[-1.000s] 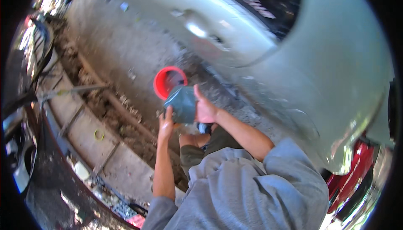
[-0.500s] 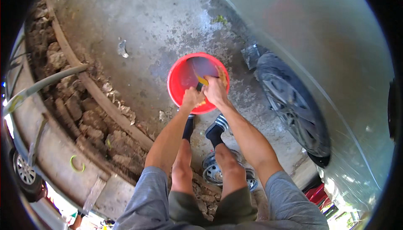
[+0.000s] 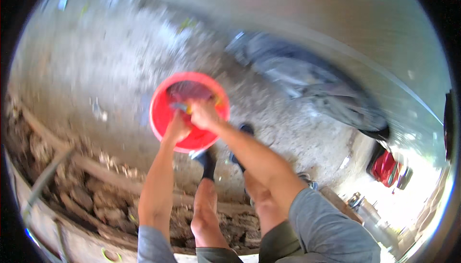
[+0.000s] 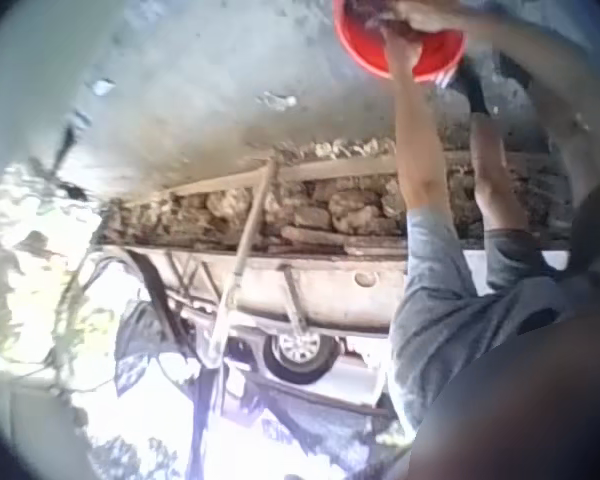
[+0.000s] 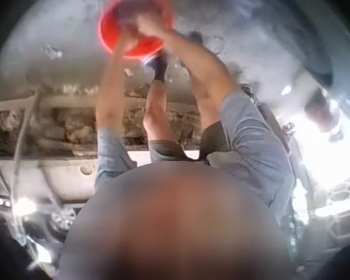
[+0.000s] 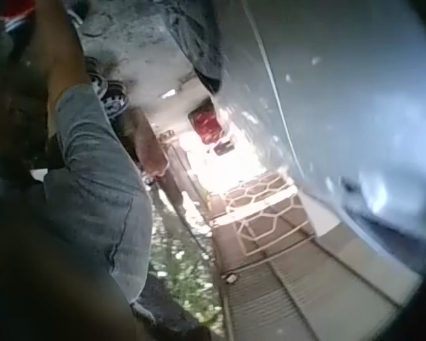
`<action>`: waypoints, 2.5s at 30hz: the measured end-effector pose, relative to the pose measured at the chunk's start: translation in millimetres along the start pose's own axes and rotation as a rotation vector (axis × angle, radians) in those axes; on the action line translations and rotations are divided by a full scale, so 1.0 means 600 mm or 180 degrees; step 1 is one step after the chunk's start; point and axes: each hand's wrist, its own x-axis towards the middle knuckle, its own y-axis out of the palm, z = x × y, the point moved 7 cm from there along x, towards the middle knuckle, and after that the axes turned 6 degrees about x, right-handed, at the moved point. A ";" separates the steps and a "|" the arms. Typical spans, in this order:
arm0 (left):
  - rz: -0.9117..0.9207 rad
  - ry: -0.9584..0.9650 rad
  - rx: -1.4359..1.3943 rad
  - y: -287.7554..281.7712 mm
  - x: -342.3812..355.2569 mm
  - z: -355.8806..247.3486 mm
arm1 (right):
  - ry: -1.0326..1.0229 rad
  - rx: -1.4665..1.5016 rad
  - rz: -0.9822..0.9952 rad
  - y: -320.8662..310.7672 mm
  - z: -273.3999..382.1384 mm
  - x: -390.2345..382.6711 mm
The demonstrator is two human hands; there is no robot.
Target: Sand the rear quarter panel of a silver car using sandpaper and water.
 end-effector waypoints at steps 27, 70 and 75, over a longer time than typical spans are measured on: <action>-0.3079 0.5612 0.1921 -0.228 -0.486 -1.834 | 0.3784 0.4533 -0.5353 -0.126 -0.214 -1.247; -0.0713 0.7508 0.3447 -0.303 -0.460 -1.554 | 0.2760 0.3187 -0.6246 -0.420 -0.063 -1.099; -0.0010 0.7417 0.4069 -0.220 -0.437 -1.448 | 0.2683 0.2741 -0.5361 -0.486 -0.044 -1.039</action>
